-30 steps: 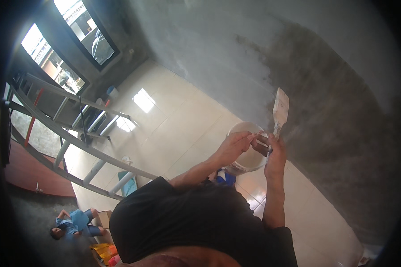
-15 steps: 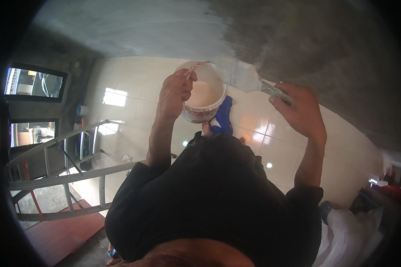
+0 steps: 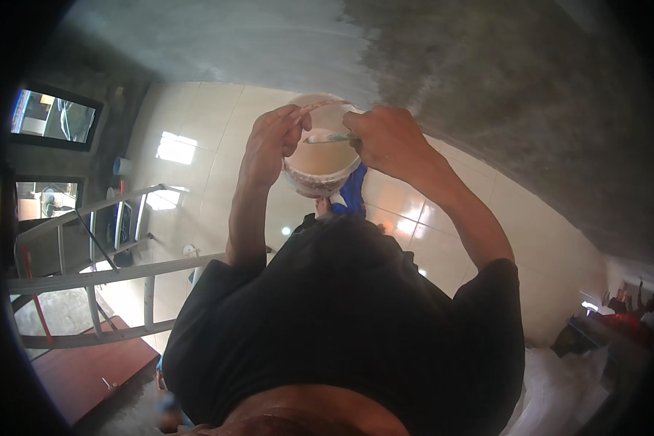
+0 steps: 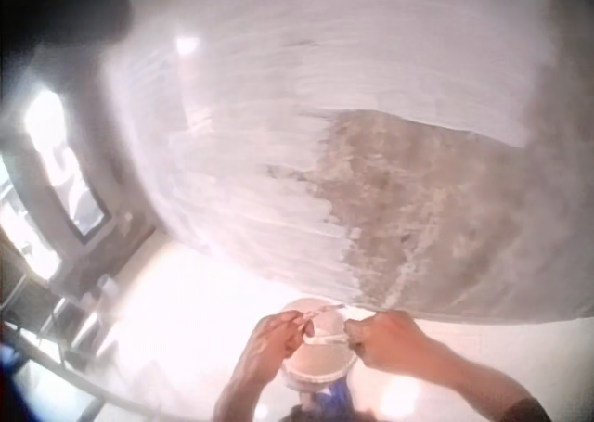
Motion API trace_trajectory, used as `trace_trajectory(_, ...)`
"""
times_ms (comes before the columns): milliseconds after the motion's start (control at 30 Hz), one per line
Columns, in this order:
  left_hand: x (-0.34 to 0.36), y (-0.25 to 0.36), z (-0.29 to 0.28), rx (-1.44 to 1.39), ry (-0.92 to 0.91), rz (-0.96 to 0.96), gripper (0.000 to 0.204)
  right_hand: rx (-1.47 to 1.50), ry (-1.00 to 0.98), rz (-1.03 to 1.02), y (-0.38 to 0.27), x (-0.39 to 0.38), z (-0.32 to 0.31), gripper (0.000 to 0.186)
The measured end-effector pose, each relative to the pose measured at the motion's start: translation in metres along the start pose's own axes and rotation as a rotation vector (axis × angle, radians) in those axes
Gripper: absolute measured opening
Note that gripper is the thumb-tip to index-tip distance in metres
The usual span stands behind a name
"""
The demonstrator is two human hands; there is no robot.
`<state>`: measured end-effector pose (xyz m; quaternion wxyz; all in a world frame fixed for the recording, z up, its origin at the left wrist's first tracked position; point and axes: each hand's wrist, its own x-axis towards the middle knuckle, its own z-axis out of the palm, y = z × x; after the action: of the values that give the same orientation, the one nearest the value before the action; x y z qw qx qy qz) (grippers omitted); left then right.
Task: The person paints a concrete ceiling white using a brush and a bucket of paint. They repeatedly dip the brush into the bucket and apply paint in broad strokes across the ceiling surface.
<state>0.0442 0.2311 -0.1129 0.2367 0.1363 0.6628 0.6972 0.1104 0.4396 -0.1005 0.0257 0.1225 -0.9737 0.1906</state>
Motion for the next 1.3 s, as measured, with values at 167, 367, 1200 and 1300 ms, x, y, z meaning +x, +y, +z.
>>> trace_trajectory(167, -0.008, 0.005, -0.001, -0.007, -0.023, -0.029, 0.03, -0.064, 0.0, -0.119, 0.006, 0.017, 0.03, 0.014)
trace_trajectory(367, -0.012, 0.007, 0.0, -0.024, -0.036, -0.002, 0.03, -0.085, -0.028, -0.156, 0.002, 0.028, 0.043, 0.009)
trace_trajectory(1200, -0.019, 0.013, -0.016, 0.018, 0.053, -0.067, 0.026, -0.052, -0.066, -0.162, -0.019, 0.043, 0.033, 0.019)
trace_trajectory(1300, -0.016, 0.005, -0.019, 0.017, 0.051, -0.026, 0.027, -0.031, -0.006, -0.185, -0.024, 0.038, 0.028, 0.017)
